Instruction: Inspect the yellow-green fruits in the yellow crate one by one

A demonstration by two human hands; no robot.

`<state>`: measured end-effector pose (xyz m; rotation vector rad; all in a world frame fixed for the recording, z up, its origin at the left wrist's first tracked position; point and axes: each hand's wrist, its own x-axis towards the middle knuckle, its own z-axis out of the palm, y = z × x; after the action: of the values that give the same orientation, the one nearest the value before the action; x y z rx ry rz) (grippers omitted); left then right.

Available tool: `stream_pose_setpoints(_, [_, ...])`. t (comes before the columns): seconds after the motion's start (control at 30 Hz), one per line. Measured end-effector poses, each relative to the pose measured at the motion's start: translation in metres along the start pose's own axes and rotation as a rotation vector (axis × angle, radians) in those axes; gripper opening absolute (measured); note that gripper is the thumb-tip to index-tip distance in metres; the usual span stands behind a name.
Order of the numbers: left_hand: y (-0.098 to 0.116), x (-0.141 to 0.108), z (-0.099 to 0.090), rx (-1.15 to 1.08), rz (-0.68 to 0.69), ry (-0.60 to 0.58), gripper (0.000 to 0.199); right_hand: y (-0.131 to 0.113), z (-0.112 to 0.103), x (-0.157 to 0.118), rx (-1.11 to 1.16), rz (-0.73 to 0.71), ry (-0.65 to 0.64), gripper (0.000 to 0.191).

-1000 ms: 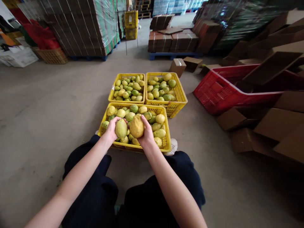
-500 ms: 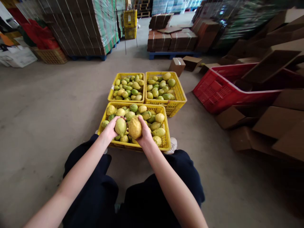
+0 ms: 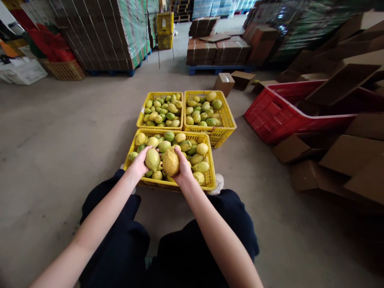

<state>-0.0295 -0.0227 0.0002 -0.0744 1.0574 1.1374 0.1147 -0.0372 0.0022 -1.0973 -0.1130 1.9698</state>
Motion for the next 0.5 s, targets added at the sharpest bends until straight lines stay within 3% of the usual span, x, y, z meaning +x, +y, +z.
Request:
stream_pose_setpoints(0.2, [0.0008, 0.0012, -0.0016, -0.008, 0.016, 0.041, 0.016, -0.0001, 0.0041, -0.0034, -0.02, -0.008, 0.085, 0.02])
stream_pose_setpoints(0.33, [0.0016, 0.0011, -0.0017, -0.013, -0.007, 0.09, 0.018, -0.0002, 0.0063, -0.005, -0.027, 0.005, 0.079, 0.021])
stream_pose_setpoints(0.5, [0.0013, -0.0008, 0.0008, -0.029, -0.072, 0.07, 0.028, -0.0004, 0.0053, -0.0042, -0.036, 0.011, 0.087, 0.023])
